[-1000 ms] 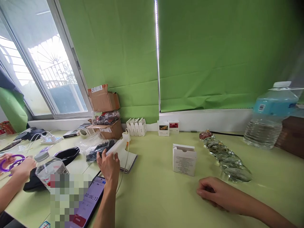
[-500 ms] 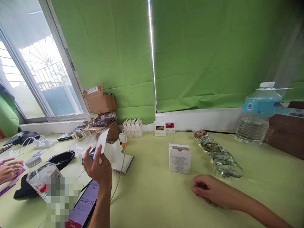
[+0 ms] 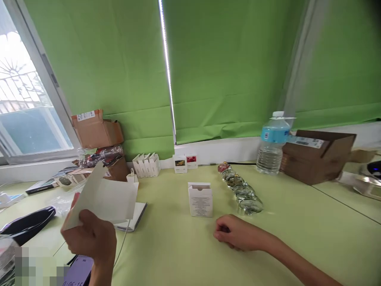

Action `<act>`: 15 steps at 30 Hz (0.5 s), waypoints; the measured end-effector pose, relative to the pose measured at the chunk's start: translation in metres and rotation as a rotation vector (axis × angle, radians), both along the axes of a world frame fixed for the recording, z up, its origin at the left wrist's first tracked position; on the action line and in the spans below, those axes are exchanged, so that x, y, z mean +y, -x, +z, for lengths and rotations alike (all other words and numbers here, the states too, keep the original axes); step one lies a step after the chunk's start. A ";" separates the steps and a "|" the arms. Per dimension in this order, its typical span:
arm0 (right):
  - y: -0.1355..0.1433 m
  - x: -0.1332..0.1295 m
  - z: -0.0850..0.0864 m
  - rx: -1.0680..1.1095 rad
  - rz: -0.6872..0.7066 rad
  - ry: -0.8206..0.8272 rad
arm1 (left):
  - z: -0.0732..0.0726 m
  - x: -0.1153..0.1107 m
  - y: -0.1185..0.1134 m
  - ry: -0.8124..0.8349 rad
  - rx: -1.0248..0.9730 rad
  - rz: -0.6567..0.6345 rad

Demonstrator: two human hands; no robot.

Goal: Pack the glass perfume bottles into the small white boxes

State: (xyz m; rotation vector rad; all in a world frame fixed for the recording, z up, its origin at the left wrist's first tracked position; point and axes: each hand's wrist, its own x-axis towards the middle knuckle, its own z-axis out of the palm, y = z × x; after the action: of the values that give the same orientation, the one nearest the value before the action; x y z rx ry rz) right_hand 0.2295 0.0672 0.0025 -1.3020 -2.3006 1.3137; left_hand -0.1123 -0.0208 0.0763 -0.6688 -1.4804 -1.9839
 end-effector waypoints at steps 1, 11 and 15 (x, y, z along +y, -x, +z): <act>0.000 0.000 0.001 -0.005 0.002 -0.004 | 0.001 0.001 -0.006 -0.053 -0.012 0.019; 0.012 -0.020 0.026 0.225 0.163 0.110 | -0.015 0.016 -0.056 -0.026 -0.314 -0.364; 0.024 -0.036 0.040 0.366 0.158 0.220 | -0.029 0.017 -0.084 0.029 -0.445 -0.579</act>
State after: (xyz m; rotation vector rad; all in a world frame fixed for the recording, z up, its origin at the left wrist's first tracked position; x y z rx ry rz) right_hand 0.2057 0.0315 0.0425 -0.8528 -2.0821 1.7328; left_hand -0.0280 -0.0040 0.0473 -0.7656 -1.7032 -2.6938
